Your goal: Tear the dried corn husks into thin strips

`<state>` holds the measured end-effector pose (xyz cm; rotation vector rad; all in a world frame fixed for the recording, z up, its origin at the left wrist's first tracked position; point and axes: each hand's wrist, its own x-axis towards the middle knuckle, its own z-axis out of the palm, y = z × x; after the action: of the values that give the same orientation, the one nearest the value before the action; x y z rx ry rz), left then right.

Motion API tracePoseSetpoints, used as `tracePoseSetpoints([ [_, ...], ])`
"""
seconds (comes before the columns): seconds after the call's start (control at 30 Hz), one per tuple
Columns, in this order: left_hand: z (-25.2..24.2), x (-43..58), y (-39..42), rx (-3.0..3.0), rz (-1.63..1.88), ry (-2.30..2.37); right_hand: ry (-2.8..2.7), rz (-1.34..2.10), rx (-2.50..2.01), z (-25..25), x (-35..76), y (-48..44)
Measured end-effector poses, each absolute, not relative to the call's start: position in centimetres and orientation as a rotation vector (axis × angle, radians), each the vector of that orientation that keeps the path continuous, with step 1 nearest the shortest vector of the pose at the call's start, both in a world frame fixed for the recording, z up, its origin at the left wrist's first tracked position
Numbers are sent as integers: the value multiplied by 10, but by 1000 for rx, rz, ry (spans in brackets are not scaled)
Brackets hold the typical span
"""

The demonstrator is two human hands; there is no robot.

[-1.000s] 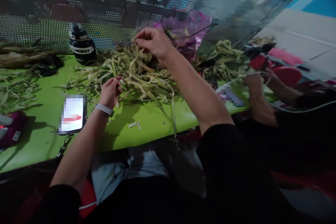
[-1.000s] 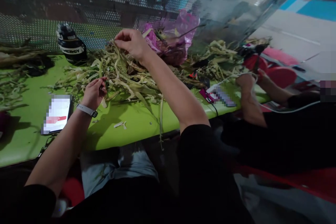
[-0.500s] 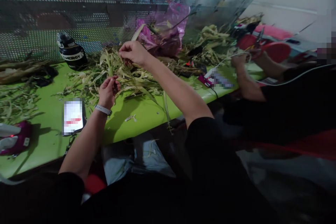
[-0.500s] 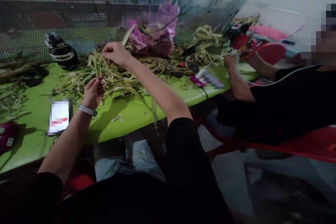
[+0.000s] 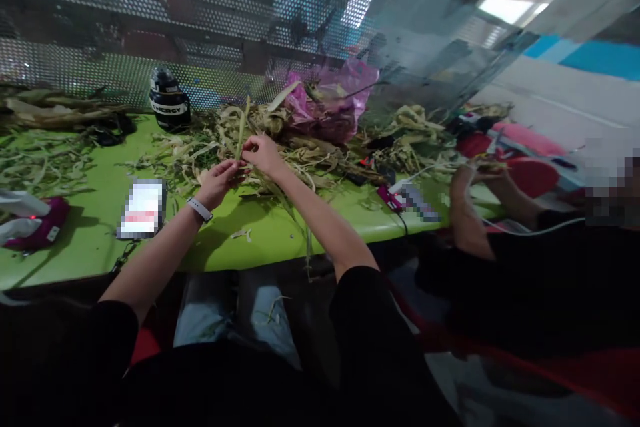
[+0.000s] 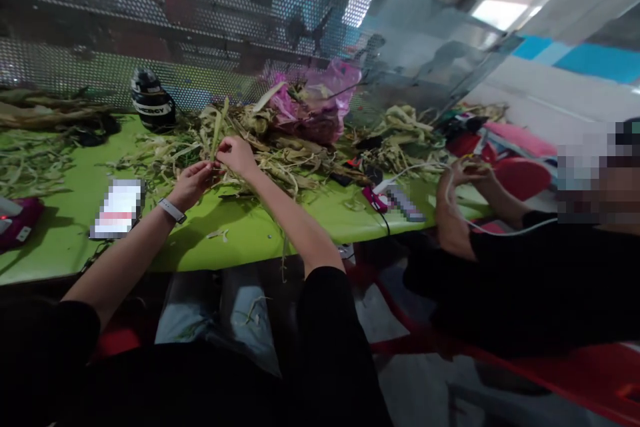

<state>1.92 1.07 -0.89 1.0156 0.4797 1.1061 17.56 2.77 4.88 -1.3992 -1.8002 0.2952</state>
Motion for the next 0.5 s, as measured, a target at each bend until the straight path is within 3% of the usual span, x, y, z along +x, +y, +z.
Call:
tracePoseSetpoints([
  [0.3, -19, 21, 14, 1092, 1096, 638, -1713, 616, -1315, 19, 173, 40],
  [0.5, -28, 16, 22, 1458, 990, 773, -1430, 687, -1374, 19, 202, 36],
])
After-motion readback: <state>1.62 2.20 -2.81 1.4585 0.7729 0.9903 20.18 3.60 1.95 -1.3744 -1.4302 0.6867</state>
